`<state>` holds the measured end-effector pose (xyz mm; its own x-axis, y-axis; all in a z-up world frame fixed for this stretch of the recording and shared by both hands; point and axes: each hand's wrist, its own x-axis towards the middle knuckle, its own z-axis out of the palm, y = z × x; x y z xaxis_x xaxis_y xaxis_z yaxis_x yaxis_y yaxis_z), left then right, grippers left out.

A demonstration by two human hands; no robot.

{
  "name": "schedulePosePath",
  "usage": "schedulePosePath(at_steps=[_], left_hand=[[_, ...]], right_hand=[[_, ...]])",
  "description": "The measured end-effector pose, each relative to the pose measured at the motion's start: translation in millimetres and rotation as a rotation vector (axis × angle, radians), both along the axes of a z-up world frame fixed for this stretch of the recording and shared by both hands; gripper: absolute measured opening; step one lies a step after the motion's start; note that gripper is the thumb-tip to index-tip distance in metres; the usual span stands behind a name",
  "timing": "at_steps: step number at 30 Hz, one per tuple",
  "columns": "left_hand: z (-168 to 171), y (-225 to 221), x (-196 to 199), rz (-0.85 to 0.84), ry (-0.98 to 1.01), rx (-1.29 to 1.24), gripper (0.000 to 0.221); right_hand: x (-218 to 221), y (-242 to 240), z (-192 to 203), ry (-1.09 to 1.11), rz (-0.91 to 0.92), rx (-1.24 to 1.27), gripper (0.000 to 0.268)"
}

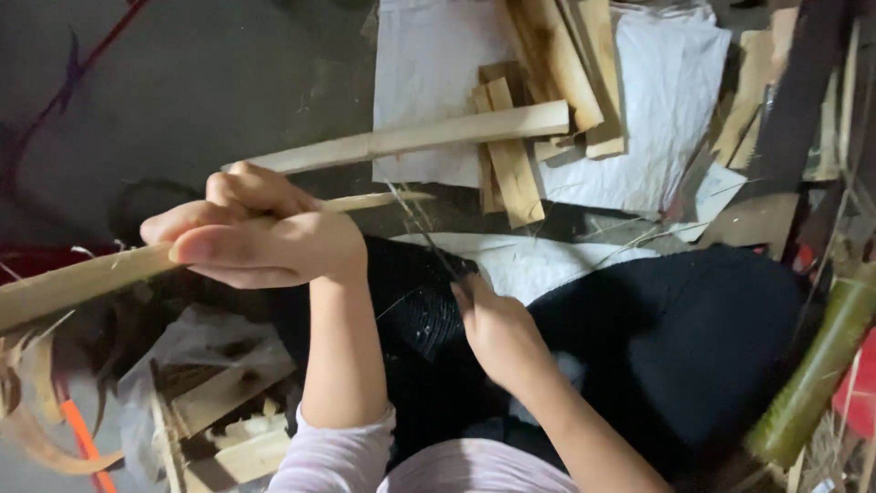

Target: Shaving and trimming a thin strip of wood using a sickle-like hand tool while sitting on the floor.

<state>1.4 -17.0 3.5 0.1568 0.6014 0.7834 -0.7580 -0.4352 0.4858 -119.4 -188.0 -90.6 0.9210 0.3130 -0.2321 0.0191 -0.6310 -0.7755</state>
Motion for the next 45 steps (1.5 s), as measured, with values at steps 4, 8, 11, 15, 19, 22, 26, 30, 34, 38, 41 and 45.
schedulePosePath(at_steps=[4, 8, 11, 15, 19, 22, 26, 30, 34, 38, 41, 45], left_hand=[[-3, 4, 5, -0.059, -0.056, 0.038, 0.035], [-3, 8, 2, -0.007, -0.005, 0.015, 0.038], [-7, 13, 8, -0.065, -0.147, 0.057, 0.029], [-5, 9, 1, 0.012, -0.084, 0.023, 0.035], [-3, 5, -5, 0.002, -0.005, 0.001, 0.038], [-2, 12, -1, 0.006, -0.025, 0.005, 0.039], [-4, 13, 5, 0.005, -0.08, 0.047, 0.033], [-4, 15, -2, 0.044, -0.039, -0.014, 0.037], [1, 8, -4, 0.068, 0.012, 0.025, 0.039], [-3, 17, -1, 0.035, -0.037, -0.009, 0.037], [-7, 18, 3, 0.038, -0.095, 0.029, 0.034], [-8, 25, -10, 0.01, -0.035, -0.025, 0.037]], right_hand=[[5, -4, 31, 0.115, -0.008, 0.019, 0.011], [10, -1, 0, 0.12, 0.001, -0.019, 0.026], [9, -2, -2, 0.015, 0.017, -0.092, 0.027], [14, -1, 0, 0.173, 0.014, -0.025, 0.027], [8, -1, 48, 0.143, 0.026, 0.06, 0.018], [19, 5, -15, 0.121, -0.009, 0.023, 0.024], [12, 4, 10, -0.08, 0.019, 0.006, 0.019], [15, 6, -27, 0.122, 0.016, -0.073, 0.026], [10, 5, 24, -0.017, 0.01, 0.053, 0.013], [27, 9, -5, 0.193, 0.01, -0.042, 0.027], [33, 10, -25, 0.517, 0.009, -0.225, 0.046], [13, 11, -34, 0.17, 0.006, -0.1, 0.031]])
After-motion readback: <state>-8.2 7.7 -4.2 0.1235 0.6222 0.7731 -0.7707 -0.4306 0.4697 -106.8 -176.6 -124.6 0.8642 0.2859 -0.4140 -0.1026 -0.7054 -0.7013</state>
